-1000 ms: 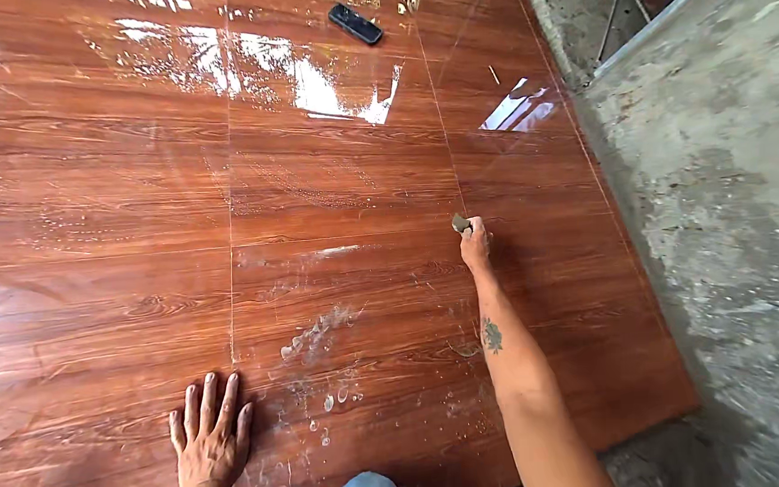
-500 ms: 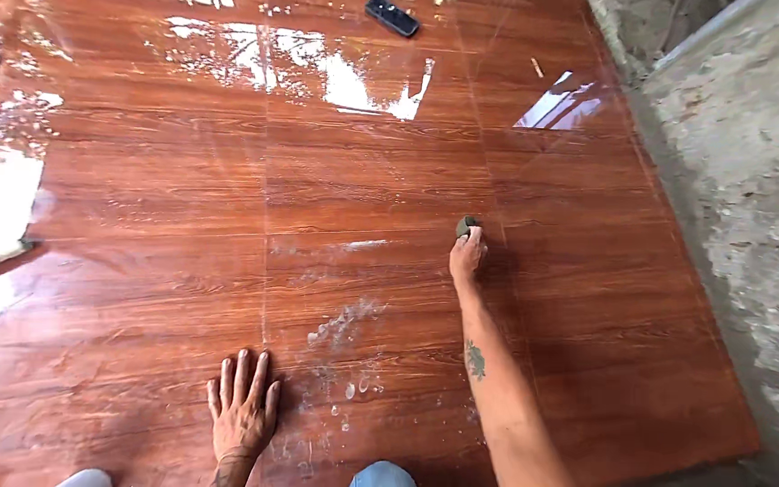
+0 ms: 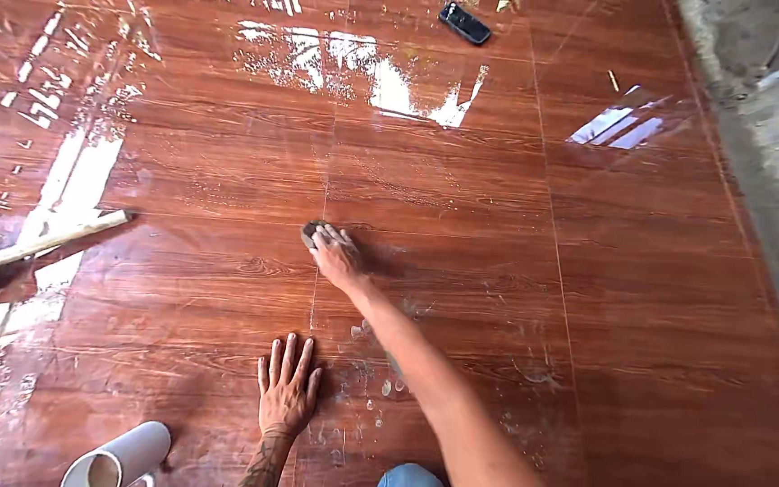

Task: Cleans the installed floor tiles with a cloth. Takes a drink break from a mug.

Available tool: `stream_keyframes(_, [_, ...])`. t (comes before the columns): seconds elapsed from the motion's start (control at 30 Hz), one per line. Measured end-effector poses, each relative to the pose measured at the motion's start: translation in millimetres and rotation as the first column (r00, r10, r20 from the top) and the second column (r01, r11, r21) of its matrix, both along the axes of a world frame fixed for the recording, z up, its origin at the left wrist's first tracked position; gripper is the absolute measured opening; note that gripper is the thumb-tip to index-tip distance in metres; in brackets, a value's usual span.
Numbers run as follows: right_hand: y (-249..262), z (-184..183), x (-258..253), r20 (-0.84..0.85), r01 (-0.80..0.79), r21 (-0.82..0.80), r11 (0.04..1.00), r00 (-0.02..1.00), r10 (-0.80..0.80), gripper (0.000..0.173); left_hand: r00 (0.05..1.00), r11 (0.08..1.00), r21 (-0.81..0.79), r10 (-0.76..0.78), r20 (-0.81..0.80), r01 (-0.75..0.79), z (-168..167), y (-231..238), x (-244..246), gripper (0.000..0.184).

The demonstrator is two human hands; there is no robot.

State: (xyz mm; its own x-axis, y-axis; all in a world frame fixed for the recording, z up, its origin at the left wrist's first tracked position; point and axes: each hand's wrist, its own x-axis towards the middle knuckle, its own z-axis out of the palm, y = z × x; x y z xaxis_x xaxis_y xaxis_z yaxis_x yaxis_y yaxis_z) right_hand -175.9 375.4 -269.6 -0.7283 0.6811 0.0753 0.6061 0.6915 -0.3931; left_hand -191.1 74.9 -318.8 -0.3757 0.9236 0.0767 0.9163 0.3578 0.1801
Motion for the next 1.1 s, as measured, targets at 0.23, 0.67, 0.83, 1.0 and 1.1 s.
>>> stream_keyframes(0.23, [142.3,26.3,244.4,0.127,0.723,0.021,0.691,0.683,-0.719,0.039,1.000,1.000,0.023,0.004,0.019,-0.005,2.9,0.5,2.3,0.060])
stream_keyframes(0.67, [-7.0,-3.8,-40.4,-0.051,-0.077,-0.035,0.996,0.996,0.075,0.026,1.000,1.000,0.023,-0.004,-0.007,0.005,-2.1,-3.9,2.3,0.062])
stream_keyframes(0.83, [-14.9,-3.6,142.6,0.016,0.346,-0.025,0.938,0.938,-0.346,0.033,1.000,1.000,0.014,0.003,-0.004,-0.003,-2.1,-3.2,1.7,0.063])
stream_keyframes(1.0, [81.8,15.8,300.3,-0.020,0.866,0.003,0.501,0.501,-0.865,0.041,1.000,1.000,0.019,0.017,0.001,-0.017,3.2,-0.6,5.8,0.061])
stream_keyframes(1.1, [93.5,18.8,223.2,-0.054,0.856,-0.124,0.502,0.500,-0.864,0.049,1.000,1.000,0.013,0.022,0.001,-0.022,4.9,-0.5,3.9,0.059])
